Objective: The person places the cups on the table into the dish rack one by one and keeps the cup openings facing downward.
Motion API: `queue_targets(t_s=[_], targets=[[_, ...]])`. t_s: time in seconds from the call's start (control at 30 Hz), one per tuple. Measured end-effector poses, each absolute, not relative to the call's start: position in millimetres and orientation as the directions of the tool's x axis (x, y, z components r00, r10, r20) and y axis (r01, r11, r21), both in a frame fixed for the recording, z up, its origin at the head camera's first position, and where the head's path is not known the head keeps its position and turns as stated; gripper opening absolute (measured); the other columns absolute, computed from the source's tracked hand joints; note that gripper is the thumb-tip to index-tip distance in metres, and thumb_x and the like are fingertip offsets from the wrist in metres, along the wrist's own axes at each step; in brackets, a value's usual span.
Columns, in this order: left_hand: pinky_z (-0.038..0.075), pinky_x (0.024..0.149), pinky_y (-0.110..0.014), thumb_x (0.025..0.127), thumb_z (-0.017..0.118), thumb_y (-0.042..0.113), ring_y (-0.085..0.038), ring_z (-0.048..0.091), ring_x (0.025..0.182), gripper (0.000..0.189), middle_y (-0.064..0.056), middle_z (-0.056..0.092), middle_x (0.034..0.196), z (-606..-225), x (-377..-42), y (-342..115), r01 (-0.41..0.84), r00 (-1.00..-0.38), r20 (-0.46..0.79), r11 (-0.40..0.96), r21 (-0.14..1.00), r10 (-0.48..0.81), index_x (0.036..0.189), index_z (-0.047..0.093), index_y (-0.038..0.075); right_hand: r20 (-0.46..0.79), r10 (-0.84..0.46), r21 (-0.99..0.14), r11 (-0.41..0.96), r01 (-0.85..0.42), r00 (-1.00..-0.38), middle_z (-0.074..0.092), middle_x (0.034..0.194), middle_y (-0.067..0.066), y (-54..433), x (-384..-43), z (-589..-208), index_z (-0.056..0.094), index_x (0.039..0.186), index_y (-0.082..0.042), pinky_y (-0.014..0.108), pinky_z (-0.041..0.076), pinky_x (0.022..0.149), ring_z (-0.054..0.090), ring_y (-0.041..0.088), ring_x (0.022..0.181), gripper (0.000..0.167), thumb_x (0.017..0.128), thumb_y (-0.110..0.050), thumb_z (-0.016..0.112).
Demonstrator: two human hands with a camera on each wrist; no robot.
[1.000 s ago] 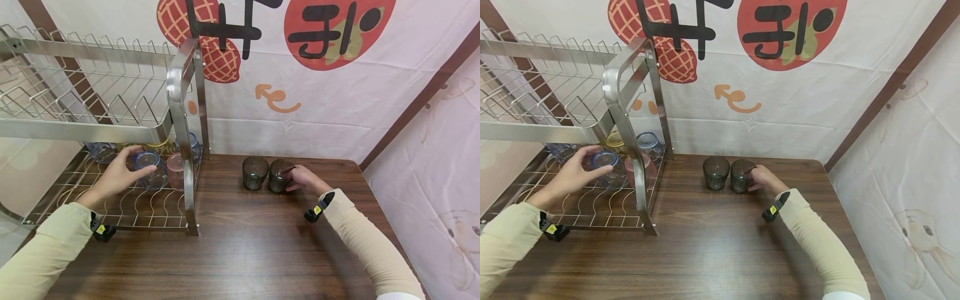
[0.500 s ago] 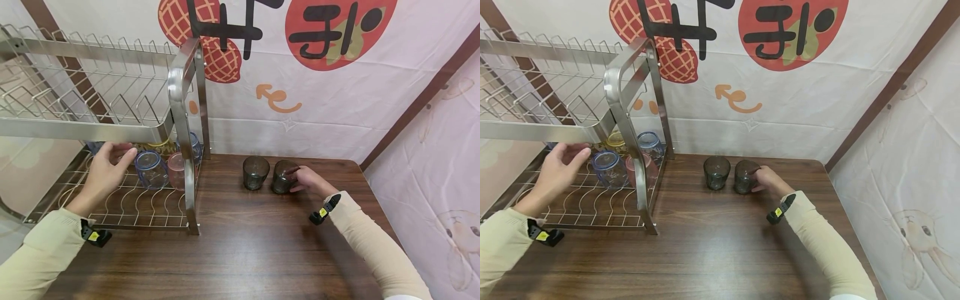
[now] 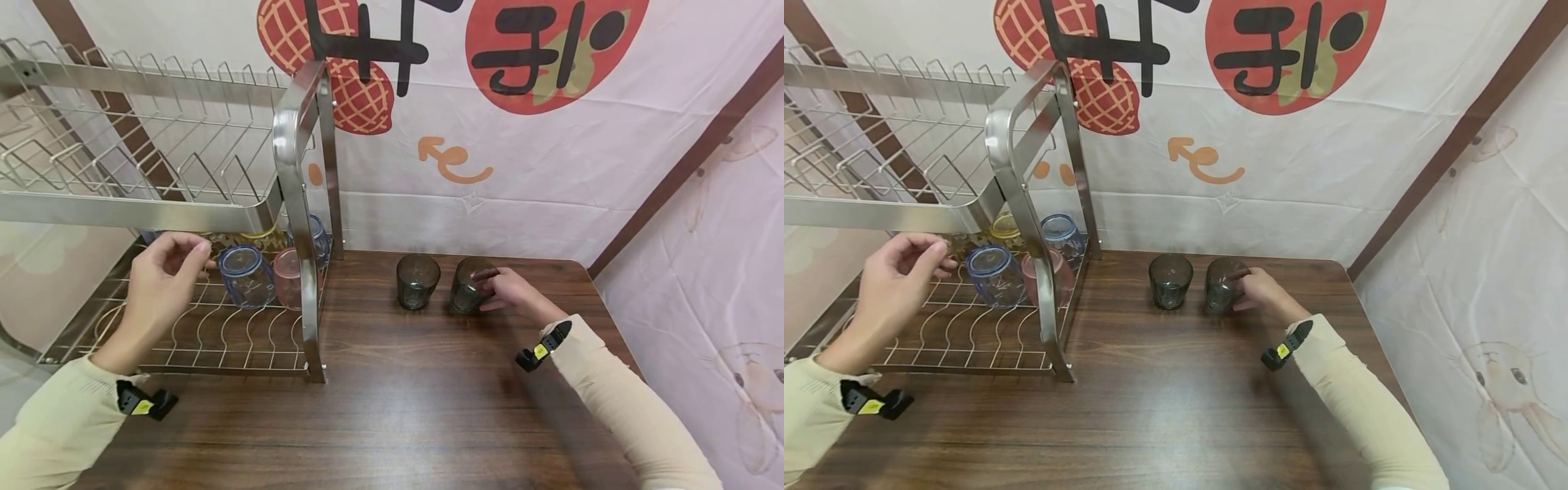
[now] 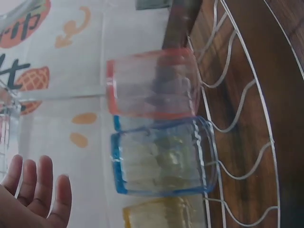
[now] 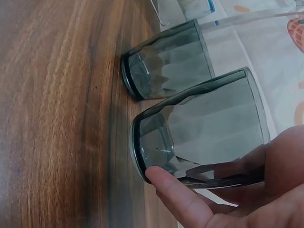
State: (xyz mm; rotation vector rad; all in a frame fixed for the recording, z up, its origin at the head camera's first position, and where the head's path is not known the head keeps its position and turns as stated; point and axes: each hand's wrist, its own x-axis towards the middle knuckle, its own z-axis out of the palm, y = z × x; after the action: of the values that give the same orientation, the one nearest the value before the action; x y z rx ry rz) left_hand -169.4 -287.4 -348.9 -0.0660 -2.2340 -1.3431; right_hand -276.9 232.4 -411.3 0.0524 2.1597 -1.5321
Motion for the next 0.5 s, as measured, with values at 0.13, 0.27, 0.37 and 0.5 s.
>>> queue_targets(t_s=[0.13, 0.27, 0.37, 0.5], targets=[[0.053, 0.064, -0.01, 0.102, 0.062, 0.013, 0.001, 0.065, 0.069, 0.006, 0.015, 0.067, 0.08, -342.2, -161.4, -281.1, 0.317, -0.86, 0.466, 0.501, 0.805, -0.206, 0.101, 0.065, 0.009, -0.397, -0.234, -0.88, 0.371, 0.296, -0.888, 0.039, 0.147, 0.031, 230.5, -272.8, -407.0, 0.039, 0.147, 0.011, 0.048, 0.057, 0.093, 0.047, 0.039, 0.125, 0.049, 0.099, 0.005, 0.033], [0.053, 0.062, -0.012, 0.102, 0.06, 0.01, -0.002, 0.065, 0.068, 0.014, 0.011, 0.067, 0.079, -337.9, -153.4, -272.5, 0.338, -0.862, 0.475, 0.498, 0.799, -0.176, 0.101, 0.064, -0.003, -0.37, -0.232, -0.888, 0.372, 0.269, -0.9, 0.041, 0.148, 0.03, 228.9, -267.0, -402.1, 0.041, 0.146, 0.011, 0.05, 0.056, 0.094, 0.049, 0.037, 0.121, 0.049, 0.098, 0.005, 0.032], [0.054, 0.062, -0.012, 0.102, 0.059, 0.008, -0.003, 0.064, 0.068, 0.017, 0.009, 0.066, 0.08, -334.8, -147.7, -265.3, 0.366, -0.857, 0.49, 0.483, 0.796, -0.159, 0.101, 0.062, -0.009, -0.354, -0.237, -0.898, 0.356, 0.258, -0.905, 0.04, 0.148, 0.032, 227.2, -262.6, -398.3, 0.041, 0.146, 0.012, 0.055, 0.052, 0.098, 0.047, 0.039, 0.125, 0.049, 0.099, 0.005, 0.032], [0.054, 0.064, -0.012, 0.102, 0.059, 0.004, -0.003, 0.064, 0.068, 0.014, 0.008, 0.066, 0.079, -330.9, -138.5, -254.8, 0.409, -0.846, 0.518, 0.466, 0.784, -0.129, 0.097, 0.062, -0.009, -0.34, -0.25, -0.907, 0.341, 0.246, -0.907, 0.038, 0.149, 0.034, 225.9, -257.6, -393.4, 0.04, 0.146, 0.013, 0.06, 0.047, 0.102, 0.041, 0.043, 0.132, 0.048, 0.1, 0.004, 0.031]])
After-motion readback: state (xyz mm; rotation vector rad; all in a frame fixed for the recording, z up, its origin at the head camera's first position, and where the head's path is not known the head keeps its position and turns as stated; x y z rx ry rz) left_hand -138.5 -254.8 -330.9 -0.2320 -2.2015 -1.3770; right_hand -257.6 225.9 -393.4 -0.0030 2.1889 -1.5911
